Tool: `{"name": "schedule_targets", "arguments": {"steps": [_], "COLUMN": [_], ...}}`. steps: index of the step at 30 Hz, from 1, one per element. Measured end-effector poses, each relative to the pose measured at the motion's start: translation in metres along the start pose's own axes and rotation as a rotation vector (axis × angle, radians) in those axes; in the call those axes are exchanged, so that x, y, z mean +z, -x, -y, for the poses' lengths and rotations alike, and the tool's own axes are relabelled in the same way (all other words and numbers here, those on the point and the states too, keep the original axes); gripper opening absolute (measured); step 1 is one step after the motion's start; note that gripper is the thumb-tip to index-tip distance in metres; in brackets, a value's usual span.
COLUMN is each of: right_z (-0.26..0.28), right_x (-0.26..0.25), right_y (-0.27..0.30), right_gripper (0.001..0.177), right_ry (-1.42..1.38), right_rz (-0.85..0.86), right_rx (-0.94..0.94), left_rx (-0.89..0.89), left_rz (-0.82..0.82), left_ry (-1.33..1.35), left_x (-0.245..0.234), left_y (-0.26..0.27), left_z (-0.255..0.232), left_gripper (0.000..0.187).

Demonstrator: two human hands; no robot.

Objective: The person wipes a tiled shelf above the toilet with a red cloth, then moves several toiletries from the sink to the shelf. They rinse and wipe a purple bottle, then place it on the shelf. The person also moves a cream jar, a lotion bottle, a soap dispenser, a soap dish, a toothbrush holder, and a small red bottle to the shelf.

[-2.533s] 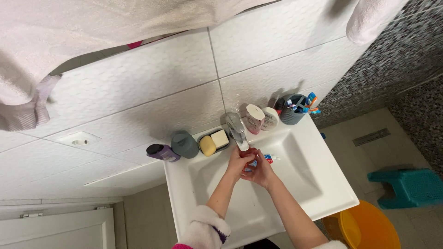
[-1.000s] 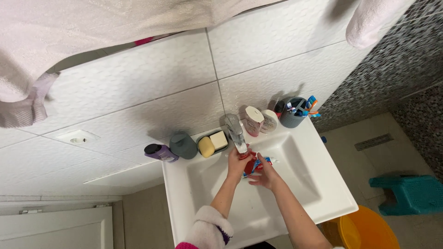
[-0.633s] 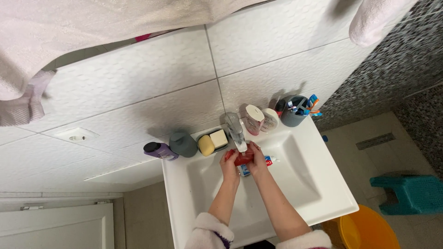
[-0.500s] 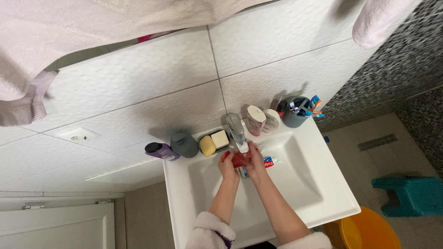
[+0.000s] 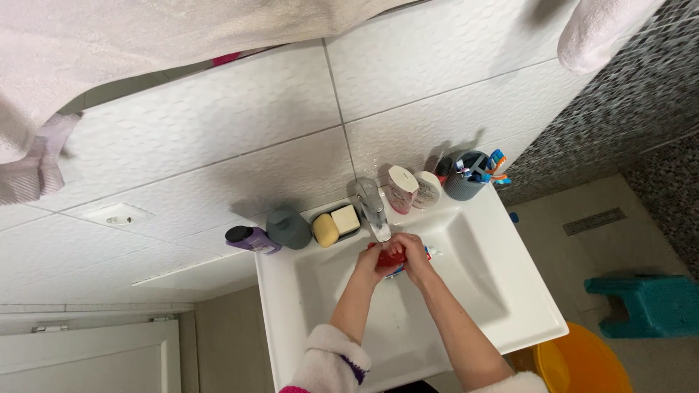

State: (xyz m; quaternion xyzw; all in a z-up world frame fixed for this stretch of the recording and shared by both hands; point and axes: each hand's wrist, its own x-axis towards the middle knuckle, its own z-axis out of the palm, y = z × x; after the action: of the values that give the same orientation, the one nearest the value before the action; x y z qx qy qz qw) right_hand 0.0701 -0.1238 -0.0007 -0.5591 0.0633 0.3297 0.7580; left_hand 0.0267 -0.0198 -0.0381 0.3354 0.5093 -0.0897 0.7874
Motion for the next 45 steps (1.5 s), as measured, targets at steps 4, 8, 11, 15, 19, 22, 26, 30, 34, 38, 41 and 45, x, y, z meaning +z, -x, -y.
{"name": "schedule_targets", "arguments": {"steps": [4, 8, 11, 15, 19, 22, 26, 30, 34, 38, 41, 45], "right_z": [0.043, 0.089, 0.072, 0.086, 0.110, 0.115, 0.102, 0.085, 0.076, 0.071, 0.083, 0.085], "right_x": [0.003, 0.015, -0.004, 0.014, 0.050, 0.062, 0.055, 0.041, 0.032, 0.034, 0.043, 0.046], "right_y": [0.032, 0.072, 0.062, 0.069, 0.084, 0.077, 0.055, 0.040, 0.047, 0.072, 0.100, 0.110], "right_gripper": [0.026, 0.058, 0.080, 0.059, 0.035, 0.032, 0.035, 0.039, 0.038, 0.041, 0.039, 0.102], "right_ry": [-0.038, 0.089, 0.286, 0.628, 0.725, 0.839, 0.964, 1.077, 1.116, 1.070, 0.792, 0.356], "right_rz": [-0.089, -0.166, -0.198, -0.201, -0.133, -0.071, 0.047, 0.039, 0.052, 0.025, -0.097, -0.245], "right_rx": [-0.010, 0.161, 0.189, -0.044, -0.491, -0.860, -1.157, -1.261, -1.243, -1.083, -0.728, 0.162], "left_rx": [0.137, 0.506, 0.673, 0.832, 0.811, 0.769, 0.803, 0.795, 0.775, 0.795, 0.830, 0.970], "left_rz": [0.155, 0.139, 0.132, 0.128, 0.181, 0.186, 0.175, 0.155, 0.109, 0.070, 0.065, 0.180], "left_ry": [0.111, -0.102, -0.278, -0.604, -0.614, -0.617, -0.505, -0.447, -0.467, -0.465, -0.531, -0.779], "left_x": [0.006, 0.018, 0.003, -0.006, -0.011, -0.014, -0.005, -0.020, -0.033, -0.032, -0.041, -0.052], "left_y": [0.032, 0.046, 0.013, 0.019, 0.020, 0.024, 0.078, 0.058, 0.026, 0.062, 0.068, 0.085], "left_z": [-0.004, 0.002, 0.012, 0.002, 0.003, -0.001, -0.014, -0.007, 0.007, -0.002, -0.003, -0.009], "left_gripper": [0.075, 0.054, 0.046, 0.042, 0.035, 0.035, 0.027, 0.025, 0.025, 0.022, 0.019, 0.010]}}
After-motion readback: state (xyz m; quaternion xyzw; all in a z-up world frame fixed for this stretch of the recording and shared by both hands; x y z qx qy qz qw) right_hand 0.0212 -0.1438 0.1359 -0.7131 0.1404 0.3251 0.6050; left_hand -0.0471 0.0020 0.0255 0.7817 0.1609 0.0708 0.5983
